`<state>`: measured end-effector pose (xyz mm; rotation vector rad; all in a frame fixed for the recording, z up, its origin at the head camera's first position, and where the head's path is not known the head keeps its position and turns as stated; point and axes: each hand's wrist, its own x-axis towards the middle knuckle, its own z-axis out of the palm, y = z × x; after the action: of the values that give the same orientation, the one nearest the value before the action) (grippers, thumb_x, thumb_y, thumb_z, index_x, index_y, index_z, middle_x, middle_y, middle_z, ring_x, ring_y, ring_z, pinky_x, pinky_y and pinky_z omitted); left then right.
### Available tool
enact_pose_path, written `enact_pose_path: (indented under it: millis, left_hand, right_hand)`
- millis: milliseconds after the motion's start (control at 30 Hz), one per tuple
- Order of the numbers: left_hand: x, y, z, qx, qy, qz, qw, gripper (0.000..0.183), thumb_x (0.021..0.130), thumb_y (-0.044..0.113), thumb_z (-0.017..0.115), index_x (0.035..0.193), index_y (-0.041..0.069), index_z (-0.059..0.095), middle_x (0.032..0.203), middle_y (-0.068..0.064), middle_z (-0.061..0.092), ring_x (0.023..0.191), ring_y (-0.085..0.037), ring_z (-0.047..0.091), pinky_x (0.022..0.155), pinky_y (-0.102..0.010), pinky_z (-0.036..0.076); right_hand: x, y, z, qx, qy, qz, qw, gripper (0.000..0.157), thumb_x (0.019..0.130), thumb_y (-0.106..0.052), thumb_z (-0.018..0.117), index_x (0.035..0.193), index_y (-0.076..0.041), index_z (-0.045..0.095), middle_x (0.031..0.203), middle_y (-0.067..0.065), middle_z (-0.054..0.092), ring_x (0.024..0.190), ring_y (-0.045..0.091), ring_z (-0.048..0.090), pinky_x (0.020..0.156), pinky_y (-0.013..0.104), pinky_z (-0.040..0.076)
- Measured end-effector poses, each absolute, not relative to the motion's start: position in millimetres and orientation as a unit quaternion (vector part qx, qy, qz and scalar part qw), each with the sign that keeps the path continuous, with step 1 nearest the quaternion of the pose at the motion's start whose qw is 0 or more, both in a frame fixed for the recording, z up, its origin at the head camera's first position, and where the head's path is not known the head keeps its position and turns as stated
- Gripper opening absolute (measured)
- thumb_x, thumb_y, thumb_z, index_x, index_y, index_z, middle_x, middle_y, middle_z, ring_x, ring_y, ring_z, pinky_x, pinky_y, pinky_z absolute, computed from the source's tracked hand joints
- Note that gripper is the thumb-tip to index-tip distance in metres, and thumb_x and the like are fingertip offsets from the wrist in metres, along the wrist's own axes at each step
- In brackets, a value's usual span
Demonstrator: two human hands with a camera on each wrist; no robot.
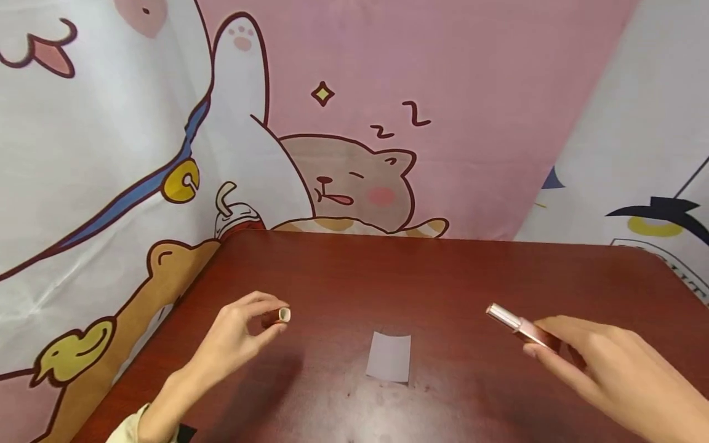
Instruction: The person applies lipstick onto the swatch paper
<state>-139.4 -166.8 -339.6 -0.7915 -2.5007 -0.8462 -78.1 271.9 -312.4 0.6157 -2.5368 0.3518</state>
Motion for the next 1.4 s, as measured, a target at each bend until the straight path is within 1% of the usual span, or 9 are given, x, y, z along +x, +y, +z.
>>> enact_pose_path:
  millis: [233, 467, 700, 833, 933, 1067, 1200, 1300, 1400]
  left_hand:
    - [-151, -149, -368, -0.265, -0.879, -0.39, 0.064, 0.02, 0.07, 0.007, 0.08, 0.087, 0.014, 0.072, 0.077, 0.01, 0.058, 0.071, -0.007, 0.055, 0.066, -0.029, 0.049]
    - [-164, -131, -396, -0.261, -0.873, -0.409, -0.054, 0.015, 0.072, 0.004, 0.078, 0.083, 0.01, 0.07, 0.07, 0.009, 0.063, 0.06, -0.004, 0.058, 0.057, -0.021, 0.047]
    - [-160, -139, -408, -0.251, -0.872, -0.414, -0.07, 0.018, 0.072, 0.003, 0.078, 0.085, 0.009, 0.069, 0.074, 0.006, 0.064, 0.06, -0.007, 0.058, 0.049, -0.022, 0.047]
    - [-158, -141, -400, -0.247, -0.894, -0.368, -0.063, 0.04, 0.071, 0.013, 0.081, 0.106, 0.001, 0.066, 0.085, -0.001, 0.067, 0.067, -0.009, 0.06, 0.059, -0.023, 0.049]
    - [-151, -139, -385, -0.246, -0.912, -0.327, -0.019, 0.062, 0.07, 0.024, 0.082, 0.121, -0.002, 0.058, 0.101, -0.005, 0.065, 0.079, -0.012, 0.06, 0.07, -0.028, 0.048]
    - [-137, -120, -356, -0.257, -0.884, -0.389, 0.034, 0.058, 0.074, 0.028, 0.079, 0.124, 0.009, 0.058, 0.111, 0.0, 0.062, 0.092, -0.015, 0.057, 0.074, -0.029, 0.048]
    - [-124, -78, -339, -0.265, -0.765, -0.586, -0.036, 0.044, 0.08, 0.016, 0.074, 0.122, 0.012, 0.06, 0.111, -0.002, 0.062, 0.097, -0.019, 0.059, 0.079, -0.031, 0.051]
    - [-113, -44, -338, -0.224, -0.624, -0.739, -0.12, 0.04, 0.084, 0.007, 0.067, 0.123, 0.004, 0.058, 0.113, -0.01, 0.062, 0.099, -0.022, 0.06, 0.085, -0.04, 0.049]
    - [-99, -16, -342, -0.163, -0.482, -0.845, -0.164, 0.037, 0.087, 0.006, 0.063, 0.123, -0.002, 0.056, 0.116, -0.012, 0.06, 0.101, -0.02, 0.058, 0.087, -0.045, 0.047]
  right_hand:
    - [-82, 256, -333, 0.197, -0.945, 0.203, 0.168, 0.017, 0.082, -0.016, 0.071, 0.093, -0.024, 0.062, 0.072, -0.024, 0.05, 0.051, -0.005, 0.035, 0.044, 0.019, 0.028]
    - [-86, 239, -338, 0.2, -0.933, 0.237, 0.184, 0.021, 0.084, -0.013, 0.069, 0.099, -0.025, 0.059, 0.075, -0.021, 0.054, 0.051, -0.004, 0.035, 0.044, 0.019, 0.03]
    - [-85, 234, -337, 0.218, -0.925, 0.232, 0.208, 0.023, 0.081, -0.013, 0.071, 0.097, -0.026, 0.059, 0.074, -0.023, 0.053, 0.052, -0.005, 0.038, 0.047, 0.017, 0.03]
    - [-85, 231, -335, 0.208, -0.929, 0.236, 0.195, 0.021, 0.083, -0.015, 0.07, 0.098, -0.025, 0.06, 0.073, -0.022, 0.052, 0.052, -0.005, 0.037, 0.046, 0.019, 0.031]
    - [-85, 225, -333, 0.209, -0.927, 0.246, 0.19, 0.021, 0.083, -0.016, 0.07, 0.099, -0.024, 0.06, 0.074, -0.021, 0.052, 0.051, -0.003, 0.035, 0.046, 0.02, 0.03]
    - [-85, 216, -327, 0.225, -0.918, 0.266, 0.191, 0.022, 0.083, -0.014, 0.07, 0.097, -0.026, 0.059, 0.072, -0.02, 0.052, 0.051, -0.003, 0.034, 0.045, 0.018, 0.03]
    - [-86, 204, -316, 0.249, -0.91, 0.273, 0.19, 0.022, 0.082, -0.015, 0.071, 0.096, -0.028, 0.06, 0.068, -0.021, 0.049, 0.051, -0.003, 0.036, 0.045, 0.016, 0.032]
    - [-85, 195, -306, 0.27, -0.904, 0.268, 0.196, 0.022, 0.08, -0.016, 0.073, 0.095, -0.027, 0.061, 0.068, -0.022, 0.047, 0.053, -0.003, 0.038, 0.046, 0.015, 0.033]
    - [-83, 188, -300, 0.294, -0.896, 0.259, 0.209, 0.023, 0.078, -0.017, 0.076, 0.094, -0.025, 0.062, 0.069, -0.021, 0.045, 0.056, -0.003, 0.039, 0.048, 0.013, 0.033]
